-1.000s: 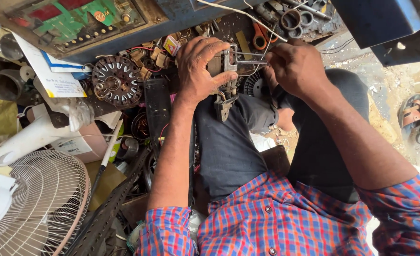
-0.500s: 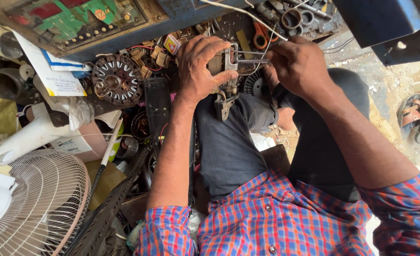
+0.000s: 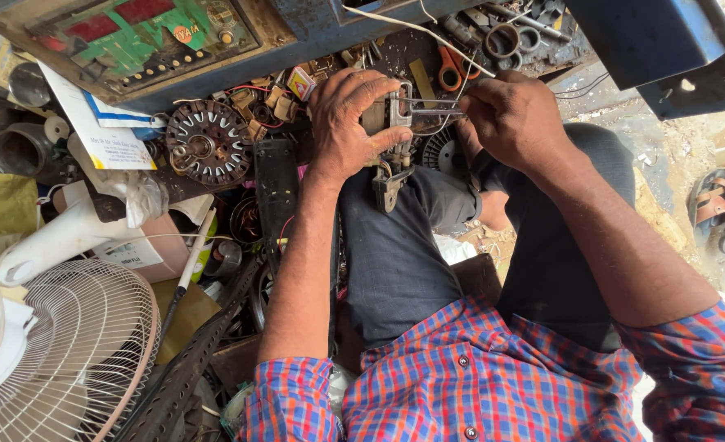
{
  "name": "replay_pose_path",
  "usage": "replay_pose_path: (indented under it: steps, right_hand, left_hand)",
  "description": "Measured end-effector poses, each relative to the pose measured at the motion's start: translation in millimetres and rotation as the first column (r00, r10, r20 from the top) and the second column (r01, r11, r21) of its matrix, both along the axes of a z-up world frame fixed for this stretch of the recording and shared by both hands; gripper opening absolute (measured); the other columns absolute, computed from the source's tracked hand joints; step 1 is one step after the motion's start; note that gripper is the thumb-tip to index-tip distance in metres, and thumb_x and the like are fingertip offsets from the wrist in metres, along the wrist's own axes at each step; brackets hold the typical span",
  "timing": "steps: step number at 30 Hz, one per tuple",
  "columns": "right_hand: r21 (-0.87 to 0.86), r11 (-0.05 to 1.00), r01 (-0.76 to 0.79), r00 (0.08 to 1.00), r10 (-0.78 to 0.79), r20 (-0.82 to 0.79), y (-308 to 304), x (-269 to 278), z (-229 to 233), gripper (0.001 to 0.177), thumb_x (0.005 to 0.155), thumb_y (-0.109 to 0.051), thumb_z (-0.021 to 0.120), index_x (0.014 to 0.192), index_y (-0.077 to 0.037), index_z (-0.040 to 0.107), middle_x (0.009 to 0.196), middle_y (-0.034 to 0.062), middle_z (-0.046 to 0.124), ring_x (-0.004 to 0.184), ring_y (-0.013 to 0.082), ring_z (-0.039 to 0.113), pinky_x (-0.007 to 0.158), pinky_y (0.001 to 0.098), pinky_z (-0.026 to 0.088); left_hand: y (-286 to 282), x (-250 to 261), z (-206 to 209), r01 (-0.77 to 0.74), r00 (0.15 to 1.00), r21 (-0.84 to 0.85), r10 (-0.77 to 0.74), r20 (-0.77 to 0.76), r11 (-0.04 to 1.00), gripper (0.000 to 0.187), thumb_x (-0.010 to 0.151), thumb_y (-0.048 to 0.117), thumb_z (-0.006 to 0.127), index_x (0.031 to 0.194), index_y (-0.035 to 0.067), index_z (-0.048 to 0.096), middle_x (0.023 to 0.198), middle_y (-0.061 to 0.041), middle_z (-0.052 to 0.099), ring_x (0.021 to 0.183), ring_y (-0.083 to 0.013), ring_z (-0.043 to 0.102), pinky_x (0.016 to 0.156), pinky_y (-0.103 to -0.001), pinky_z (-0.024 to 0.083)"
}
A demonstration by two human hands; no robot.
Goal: The person is repairing an electric motor by using a screwdriver to adjust internal components. They hold the motor casing with one hand while manipulating the screwdriver with the other, focusing on the internal mechanism.
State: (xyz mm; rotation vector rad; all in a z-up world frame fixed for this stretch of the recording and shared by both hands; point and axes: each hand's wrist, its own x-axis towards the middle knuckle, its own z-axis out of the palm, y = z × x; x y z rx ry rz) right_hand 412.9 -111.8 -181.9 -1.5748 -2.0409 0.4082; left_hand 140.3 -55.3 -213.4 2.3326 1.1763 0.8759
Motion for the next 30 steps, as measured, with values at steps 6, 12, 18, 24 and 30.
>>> replay_pose_path:
  steps: [6,12,18,24,30]
  right_hand:
    - [0.004,1.000,0.028,1.000,-0.028,0.010,-1,3,-1,0.016,0.101,-0.018,0.074,0.107,-0.004,0.079,0.086,0.0153,0.067,0.071,0.0308,0.065,0.062,0.0419,0.053]
    - [-0.014,1.000,0.007,1.000,-0.007,-0.009,3,1,-4,0.016,0.102,-0.019,0.073,0.105,-0.003,0.078,0.085,0.0148,0.067,0.071,0.0301,0.066,0.063,0.0415,0.053]
    - [0.010,1.000,-0.001,1.000,0.001,-0.005,3,1,-3,0.016,0.101,-0.018,0.073,0.107,-0.004,0.078,0.083,0.0145,0.067,0.071,0.0308,0.066,0.062,0.0423,0.053]
    - [0.025,0.999,0.035,0.965,-0.040,0.259,14,-3,1,0.028,0.105,-0.032,0.072,0.098,-0.007,0.078,0.081,0.0126,0.068,0.062,0.0305,0.064,0.055,0.0460,0.050]
    - [-0.398,0.914,0.080,0.996,-0.063,0.057,32,-1,-5,0.040,0.101,-0.051,0.067,0.097,-0.013,0.078,0.071,0.0116,0.071,0.060,0.0250,0.064,0.065,0.0488,0.054]
  left_hand:
    - [0,0,-1,-0.003,1.000,-0.007,0.003,0.002,1.000,0.070,0.065,0.053,0.096,0.125,0.025,0.072,0.129,0.001,0.069,0.132,-0.0262,0.054,0.115,-0.049,0.035]
    - [0,0,-1,-0.003,1.000,0.006,0.003,-0.005,1.000,0.070,0.065,0.052,0.097,0.125,0.025,0.072,0.128,0.001,0.069,0.130,-0.0253,0.055,0.115,-0.049,0.035]
    - [1,0,0,-0.001,1.000,0.004,0.001,0.002,1.000,0.071,0.064,0.052,0.097,0.125,0.025,0.072,0.128,0.001,0.069,0.130,-0.0251,0.055,0.115,-0.049,0.035]
    - [0,1,2,-0.002,1.000,0.014,0.002,-0.005,1.000,0.069,0.064,0.050,0.097,0.123,0.025,0.073,0.127,0.001,0.069,0.129,-0.0261,0.055,0.113,-0.050,0.035]
    - [1,4,3,0.003,1.000,0.008,-0.003,-0.006,1.000,0.066,0.065,0.048,0.098,0.122,0.024,0.073,0.125,0.002,0.070,0.130,-0.0254,0.056,0.113,-0.050,0.035]
